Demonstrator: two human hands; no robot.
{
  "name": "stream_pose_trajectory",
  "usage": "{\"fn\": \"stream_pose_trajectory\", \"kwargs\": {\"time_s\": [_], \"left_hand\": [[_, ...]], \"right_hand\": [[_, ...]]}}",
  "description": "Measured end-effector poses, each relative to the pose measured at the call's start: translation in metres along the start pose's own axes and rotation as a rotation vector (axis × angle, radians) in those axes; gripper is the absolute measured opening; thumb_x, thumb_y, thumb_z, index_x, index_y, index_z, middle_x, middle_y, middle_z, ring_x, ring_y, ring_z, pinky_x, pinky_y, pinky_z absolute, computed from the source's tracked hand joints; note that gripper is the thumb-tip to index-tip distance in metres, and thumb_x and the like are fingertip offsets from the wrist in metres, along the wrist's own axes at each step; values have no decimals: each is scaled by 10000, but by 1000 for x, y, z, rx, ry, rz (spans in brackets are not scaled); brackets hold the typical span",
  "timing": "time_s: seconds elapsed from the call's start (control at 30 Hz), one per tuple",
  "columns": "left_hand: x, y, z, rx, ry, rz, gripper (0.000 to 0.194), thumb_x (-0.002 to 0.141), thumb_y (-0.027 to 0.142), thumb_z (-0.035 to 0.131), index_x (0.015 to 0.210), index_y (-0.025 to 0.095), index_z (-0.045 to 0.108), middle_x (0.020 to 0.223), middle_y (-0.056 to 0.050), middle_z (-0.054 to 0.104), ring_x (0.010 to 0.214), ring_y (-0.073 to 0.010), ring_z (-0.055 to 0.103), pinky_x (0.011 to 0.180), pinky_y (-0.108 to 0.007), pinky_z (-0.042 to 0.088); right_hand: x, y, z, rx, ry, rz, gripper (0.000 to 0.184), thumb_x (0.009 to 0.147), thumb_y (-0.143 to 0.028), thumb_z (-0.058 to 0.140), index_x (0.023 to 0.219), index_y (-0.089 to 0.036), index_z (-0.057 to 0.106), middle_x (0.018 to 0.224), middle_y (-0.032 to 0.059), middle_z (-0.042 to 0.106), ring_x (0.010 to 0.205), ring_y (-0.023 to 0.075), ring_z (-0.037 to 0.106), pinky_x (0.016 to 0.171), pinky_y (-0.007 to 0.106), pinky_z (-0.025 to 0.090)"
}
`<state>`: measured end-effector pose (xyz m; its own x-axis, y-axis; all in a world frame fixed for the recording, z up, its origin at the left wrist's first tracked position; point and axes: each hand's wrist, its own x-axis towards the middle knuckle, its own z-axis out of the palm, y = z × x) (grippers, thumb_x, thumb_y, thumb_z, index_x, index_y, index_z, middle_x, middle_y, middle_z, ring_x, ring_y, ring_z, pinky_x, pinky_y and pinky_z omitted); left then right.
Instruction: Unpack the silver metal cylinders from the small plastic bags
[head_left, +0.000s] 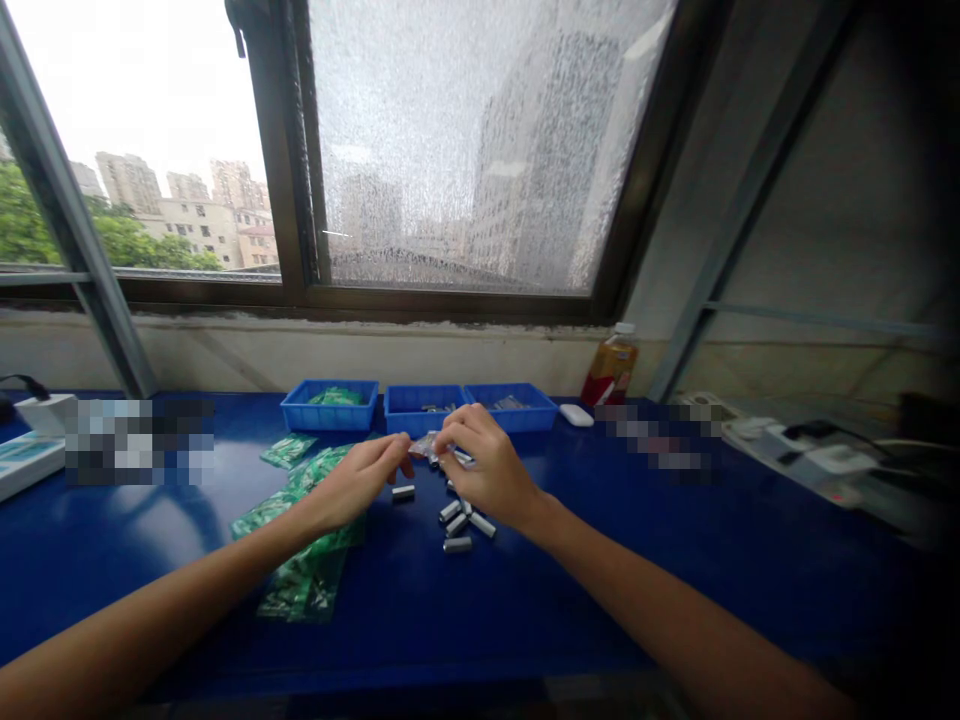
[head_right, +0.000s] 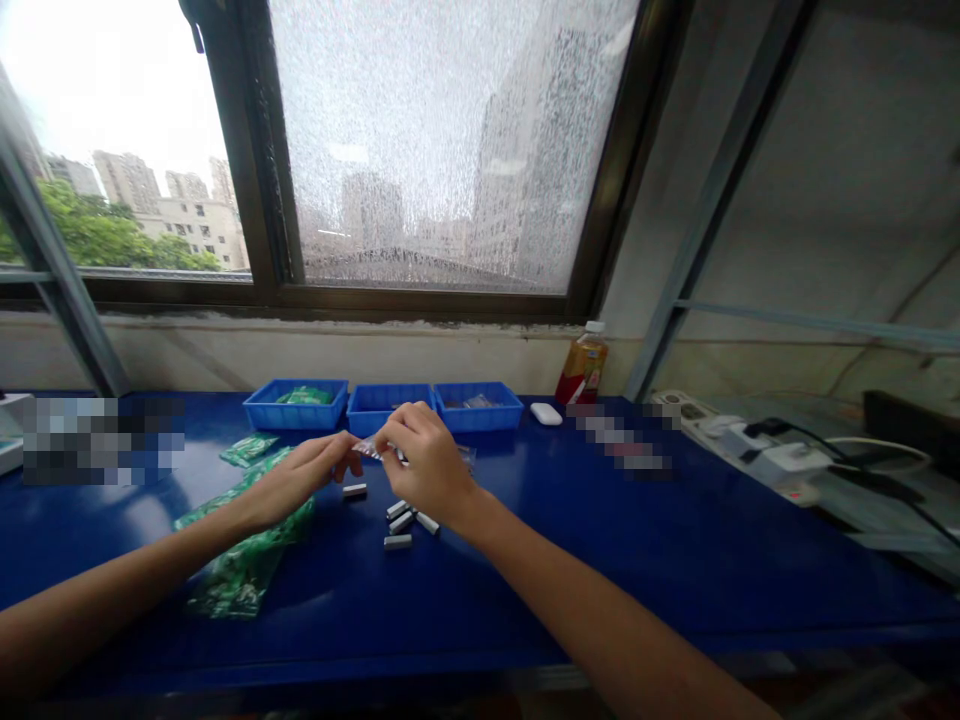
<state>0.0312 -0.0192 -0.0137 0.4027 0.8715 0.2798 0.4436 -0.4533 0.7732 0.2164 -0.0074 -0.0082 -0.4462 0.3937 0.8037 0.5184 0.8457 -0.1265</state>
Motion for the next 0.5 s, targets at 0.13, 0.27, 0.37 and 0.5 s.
{"fn": "stream_pose_trajectory", "kwargs": {"time_s": [0.13,0.27,0.37,0.5], "left_hand": [[3,-3,-1,-267,-2,-56,347,826,470,465,765,137,541,621,35,443,543,-84,376,502,-206,285],[5,-7,1,-542,29,-112,300,781,430,563,818,134,534,695,18,475,579,-72,416,532,-197,314],[4,-7,2,-701,-10,-174,342,754,428,604,918,133,547,748,-7,499,603,-77,444,547,-202,336],[4,-6,4,-616,-131,-169,268,744,386,622,764,128,551,662,12,476,579,-76,423,555,-205,343]], "right_hand": [[-3,-10,-1,-55,-1,-114,153,743,-71,493,720,-199,575,842,49,513,841,178,464,768,327,401],[-6,-8,0,-89,14,-119,153,740,-74,499,739,-193,595,917,71,488,905,197,442,796,347,407],[-6,-6,0,-102,15,-123,157,746,-77,495,724,-195,596,946,71,483,929,200,434,812,361,405],[-7,-8,-2,-117,-41,-120,153,751,-82,499,710,-195,593,985,73,484,979,210,418,851,382,391]]}}
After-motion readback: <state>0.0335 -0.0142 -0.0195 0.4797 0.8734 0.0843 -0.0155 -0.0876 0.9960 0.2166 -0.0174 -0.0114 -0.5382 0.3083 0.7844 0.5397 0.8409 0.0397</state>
